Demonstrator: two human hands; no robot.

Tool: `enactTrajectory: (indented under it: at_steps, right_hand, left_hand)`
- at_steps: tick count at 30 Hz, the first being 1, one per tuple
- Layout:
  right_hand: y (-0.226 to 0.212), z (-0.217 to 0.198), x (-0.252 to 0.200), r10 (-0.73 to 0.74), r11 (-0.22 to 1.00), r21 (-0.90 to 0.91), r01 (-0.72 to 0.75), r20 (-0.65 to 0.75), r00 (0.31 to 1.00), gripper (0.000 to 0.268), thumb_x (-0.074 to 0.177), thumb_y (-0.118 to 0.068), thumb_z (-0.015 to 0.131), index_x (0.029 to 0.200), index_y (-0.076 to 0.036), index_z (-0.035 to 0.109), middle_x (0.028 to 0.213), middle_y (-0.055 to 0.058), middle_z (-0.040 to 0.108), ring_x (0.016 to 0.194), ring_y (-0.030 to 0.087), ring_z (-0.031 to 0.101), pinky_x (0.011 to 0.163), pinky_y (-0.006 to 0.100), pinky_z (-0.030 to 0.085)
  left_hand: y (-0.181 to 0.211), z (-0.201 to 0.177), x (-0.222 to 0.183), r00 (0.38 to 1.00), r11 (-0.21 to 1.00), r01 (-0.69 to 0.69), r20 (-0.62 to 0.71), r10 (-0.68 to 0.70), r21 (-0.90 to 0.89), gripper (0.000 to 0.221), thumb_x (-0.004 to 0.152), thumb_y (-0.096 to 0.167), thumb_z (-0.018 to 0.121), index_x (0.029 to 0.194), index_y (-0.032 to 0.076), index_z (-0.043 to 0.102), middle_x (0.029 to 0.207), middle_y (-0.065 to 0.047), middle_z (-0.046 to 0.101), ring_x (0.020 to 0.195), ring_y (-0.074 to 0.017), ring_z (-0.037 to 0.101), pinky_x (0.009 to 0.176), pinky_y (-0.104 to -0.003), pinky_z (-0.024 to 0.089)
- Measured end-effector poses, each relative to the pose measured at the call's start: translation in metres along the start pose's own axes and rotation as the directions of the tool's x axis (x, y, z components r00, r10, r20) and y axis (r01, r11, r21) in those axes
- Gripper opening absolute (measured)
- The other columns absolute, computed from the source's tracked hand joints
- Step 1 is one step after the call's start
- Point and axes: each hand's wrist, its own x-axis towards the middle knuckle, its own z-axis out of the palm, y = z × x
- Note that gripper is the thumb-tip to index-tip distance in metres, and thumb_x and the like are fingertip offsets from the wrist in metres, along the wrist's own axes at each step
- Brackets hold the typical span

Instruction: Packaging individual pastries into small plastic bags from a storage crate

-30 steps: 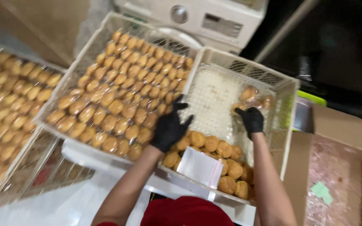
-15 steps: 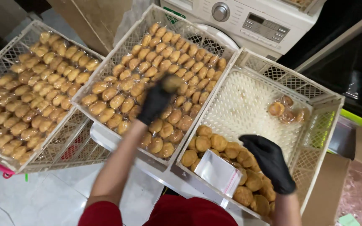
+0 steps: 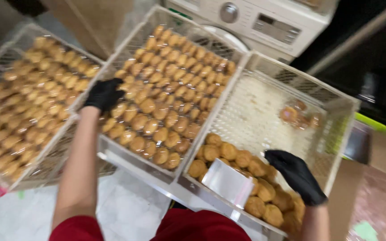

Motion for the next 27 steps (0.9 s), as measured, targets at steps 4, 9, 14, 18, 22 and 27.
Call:
enactTrajectory:
  at_steps: [4,9,14,18,22,27]
  right_hand:
    - [0.019,-0.015,0.040,0.085,0.948,-0.294,-0.118,-0.122,0.989,0.040,0.093,-0.036,0.075,0.126,-0.012,0.076,0.119,0.017,0.076,0.120,0.038,0.067,0.107,0.051,0.049]
    - [0.100,-0.077,0.121,-0.002,0.803,-0.577,-0.148,-0.251,0.968,0.033,0.097,-0.048,0.069,0.123,-0.029,0.077,0.120,0.000,0.076,0.122,0.029,0.066,0.110,0.044,0.048]
    - [0.161,-0.103,0.187,0.010,0.726,-0.602,-0.334,-0.476,0.880,0.050,0.090,-0.072,0.067,0.126,-0.037,0.071,0.119,-0.008,0.075,0.120,0.023,0.066,0.103,0.044,0.053]
    - [0.104,-0.070,0.170,-0.031,0.807,-0.506,-0.303,-0.549,0.835,0.076,0.087,-0.050,0.074,0.154,-0.024,0.050,0.150,0.010,0.055,0.134,0.033,0.055,0.113,0.053,0.043]
    - [0.116,-0.055,0.178,-0.255,0.737,-0.657,-0.159,-0.489,0.834,0.061,0.086,-0.036,0.082,0.139,-0.012,0.065,0.122,0.012,0.066,0.119,0.036,0.064,0.099,0.055,0.054]
    - [0.101,-0.035,0.163,-0.116,0.798,-0.535,-0.277,-0.588,0.801,0.048,0.085,-0.041,0.080,0.127,-0.025,0.063,0.126,-0.002,0.060,0.119,0.029,0.064,0.103,0.056,0.052]
  left_hand:
    - [0.049,-0.026,-0.014,0.998,0.993,0.019,-0.066,-0.011,0.119,0.054,0.104,0.042,0.053,0.156,0.027,0.051,0.147,-0.019,0.061,0.128,-0.0486,0.059,0.101,-0.062,0.050]
    - [0.047,0.001,-0.012,0.999,0.988,-0.017,-0.034,0.023,0.155,0.052,0.111,0.066,0.037,0.142,0.036,0.065,0.160,-0.007,0.053,0.139,-0.0459,0.051,0.103,-0.063,0.049]
    - [0.054,-0.039,-0.020,0.994,0.977,-0.102,0.020,0.108,-0.185,0.031,0.103,0.028,0.059,0.131,0.022,0.072,0.144,-0.025,0.062,0.132,-0.0522,0.054,0.108,-0.060,0.048]
    - [0.073,-0.069,-0.021,0.992,0.965,-0.101,0.050,0.116,-0.241,0.041,0.097,0.017,0.063,0.138,0.018,0.068,0.140,-0.029,0.061,0.131,-0.0547,0.053,0.112,-0.061,0.044]
    - [0.074,-0.069,-0.016,0.976,0.966,0.012,0.215,0.046,-0.260,0.051,0.098,0.015,0.057,0.145,0.033,0.059,0.147,-0.021,0.055,0.137,-0.0516,0.046,0.117,-0.061,0.036]
    - [0.067,-0.042,-0.003,0.952,0.991,0.091,0.300,-0.058,-0.097,0.065,0.097,0.019,0.056,0.152,0.051,0.047,0.158,-0.006,0.045,0.142,-0.0449,0.040,0.115,-0.061,0.035]
